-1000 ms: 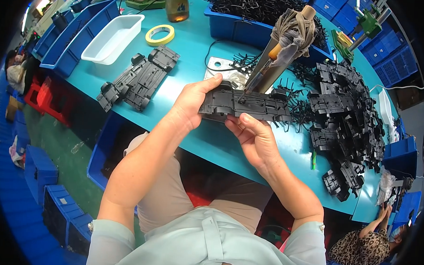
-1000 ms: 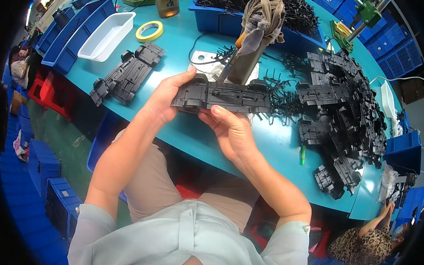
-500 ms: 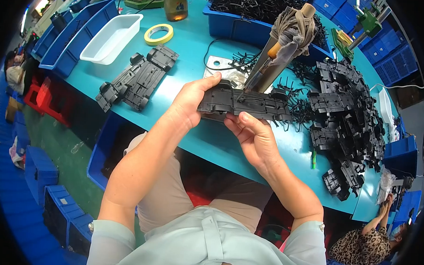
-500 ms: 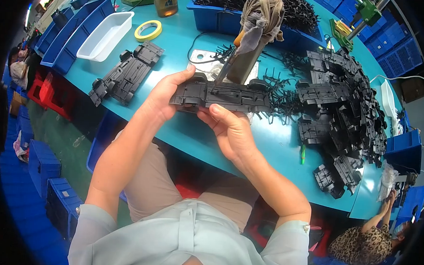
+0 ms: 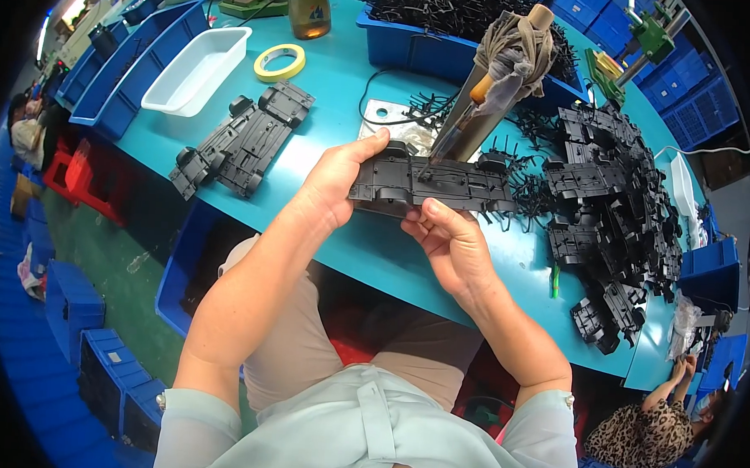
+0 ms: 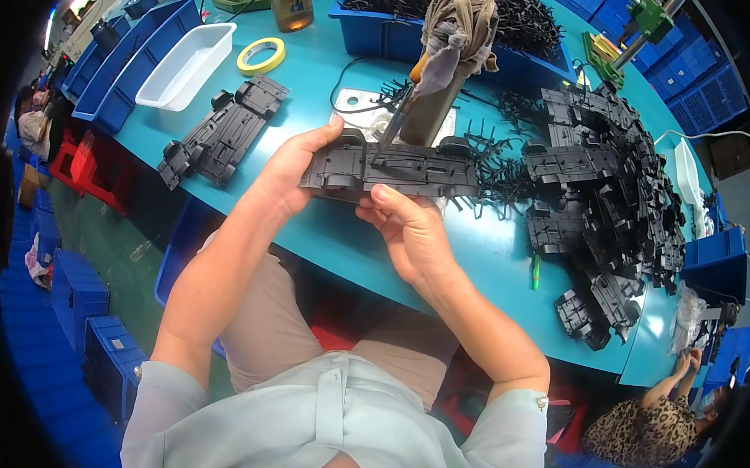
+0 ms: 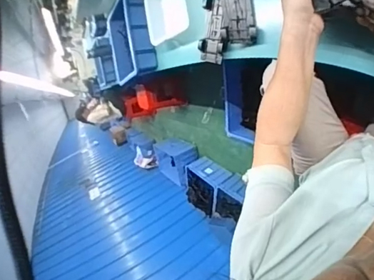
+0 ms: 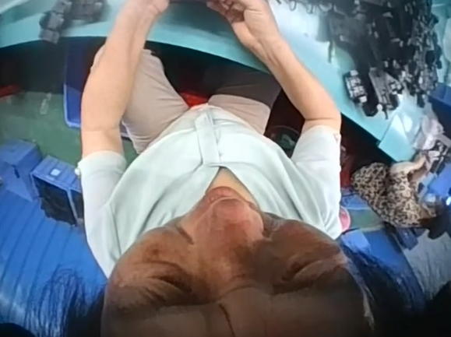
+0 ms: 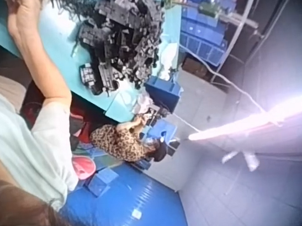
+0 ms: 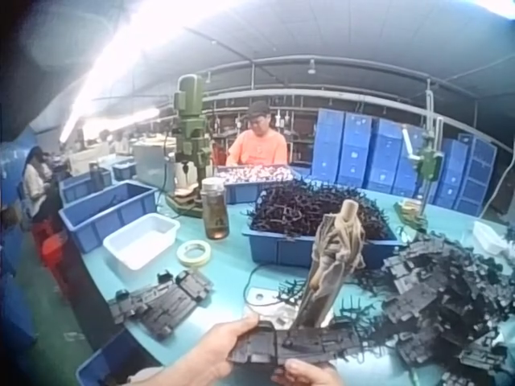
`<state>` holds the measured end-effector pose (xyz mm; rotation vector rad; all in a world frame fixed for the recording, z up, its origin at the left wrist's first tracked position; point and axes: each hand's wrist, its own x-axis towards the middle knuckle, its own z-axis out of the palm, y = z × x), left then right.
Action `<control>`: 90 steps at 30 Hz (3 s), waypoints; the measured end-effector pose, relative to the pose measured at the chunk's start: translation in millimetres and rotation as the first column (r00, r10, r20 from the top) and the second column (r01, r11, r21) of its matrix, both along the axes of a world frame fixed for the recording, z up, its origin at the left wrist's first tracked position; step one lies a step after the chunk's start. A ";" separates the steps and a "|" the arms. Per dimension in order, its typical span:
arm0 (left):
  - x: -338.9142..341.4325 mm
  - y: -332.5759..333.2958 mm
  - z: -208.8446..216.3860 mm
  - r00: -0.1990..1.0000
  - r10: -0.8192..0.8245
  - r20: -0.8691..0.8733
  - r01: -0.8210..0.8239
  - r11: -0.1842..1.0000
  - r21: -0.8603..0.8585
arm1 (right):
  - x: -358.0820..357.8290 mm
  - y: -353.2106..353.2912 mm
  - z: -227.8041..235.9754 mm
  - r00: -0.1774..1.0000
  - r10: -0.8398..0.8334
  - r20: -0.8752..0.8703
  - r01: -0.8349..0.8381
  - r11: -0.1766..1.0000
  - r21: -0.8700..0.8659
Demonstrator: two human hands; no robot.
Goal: Assembling the chassis and components of plastic toy cars on a production line.
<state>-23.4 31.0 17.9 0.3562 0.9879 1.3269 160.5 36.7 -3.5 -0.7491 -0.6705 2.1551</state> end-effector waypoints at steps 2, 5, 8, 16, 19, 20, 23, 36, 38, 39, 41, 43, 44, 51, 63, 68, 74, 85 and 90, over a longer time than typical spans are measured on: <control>0.0 0.6 -1.3 1.000 -0.001 0.003 0.001 1.000 0.005 | 1.0 0.5 -1.4 1.000 -0.001 0.013 0.001 1.000 -0.025; 0.0 2.3 -5.2 1.000 0.020 -0.001 -0.020 1.000 0.000 | 0.4 0.9 -0.7 1.000 0.004 0.029 -0.003 0.999 -0.041; 0.5 2.7 -5.3 1.000 0.020 -0.010 -0.020 1.000 0.000 | 0.0 1.6 -2.3 1.000 -0.005 0.013 0.006 0.999 -0.046; 0.2 7.6 -8.7 0.995 -0.052 -0.084 0.049 0.998 -0.039 | 0.6 4.1 -0.6 1.000 -0.012 0.002 0.012 0.999 -0.032; 1.1 10.1 -6.0 0.988 -0.059 -0.142 0.046 0.994 -0.095 | -0.8 5.4 0.7 1.000 -0.024 0.002 0.024 0.999 -0.042; 0.2 12.2 -7.2 0.988 -0.061 -0.142 0.048 0.994 -0.096 | -1.0 6.2 0.5 1.000 -0.026 0.002 0.026 0.999 -0.043; -1.0 15.7 -7.9 0.983 -0.082 -0.164 0.063 0.991 -0.115 | -1.0 8.0 0.0 0.999 -0.039 0.002 0.040 0.999 -0.037; 3.3 13.2 3.3 0.977 -0.052 -0.206 0.016 0.985 -0.169 | -2.9 7.9 0.5 0.999 -0.043 0.001 0.043 0.999 -0.030; 3.5 13.1 3.6 0.977 -0.059 -0.205 0.025 0.986 -0.167 | -2.9 8.0 0.0 0.999 -0.040 0.003 0.040 0.999 -0.030; 3.6 13.5 4.1 0.976 -0.055 -0.210 0.017 0.983 -0.181 | -3.3 8.3 0.2 0.999 -0.041 0.006 0.041 0.999 -0.032; 4.2 13.8 4.6 0.975 -0.051 -0.214 0.009 0.981 -0.195 | -3.6 8.3 0.5 0.999 -0.042 0.010 0.042 0.998 -0.035; 4.6 13.9 4.9 0.976 -0.044 -0.214 0.001 0.981 -0.195 | -3.6 8.7 1.0 0.999 -0.052 0.017 0.052 0.998 -0.041; 4.6 13.8 5.4 0.976 -0.043 -0.213 0.001 0.981 -0.195 | -3.7 9.0 1.1 0.999 -0.051 0.017 0.052 0.998 -0.041; 5.7 13.9 8.1 0.979 -0.037 -0.199 -0.001 0.982 -0.187 | -3.5 9.2 1.3 0.999 -0.050 0.007 0.050 0.998 -0.043; 4.0 16.0 3.1 0.980 -0.021 -0.199 -0.018 0.981 -0.191 | -3.7 9.3 0.7 0.999 -0.045 -0.008 0.044 0.998 -0.043; 2.5 17.3 -0.7 0.979 -0.020 -0.204 -0.021 0.980 -0.198 | -4.4 9.4 3.1 0.999 -0.043 -0.013 0.042 0.998 -0.048; 3.1 17.4 0.0 0.980 -0.020 -0.200 -0.019 0.981 -0.193 | -4.2 10.2 2.6 0.999 -0.048 -0.007 0.047 0.997 -0.062; 4.6 16.9 0.8 0.983 -0.015 -0.184 -0.022 0.981 -0.194 | -3.9 9.0 2.7 0.998 -0.055 -0.010 0.054 0.996 -0.068; 2.6 17.7 -0.4 0.980 -0.024 -0.197 -0.017 0.979 -0.204 | -3.8 10.1 1.8 0.999 -0.048 -0.008 0.047 0.997 -0.063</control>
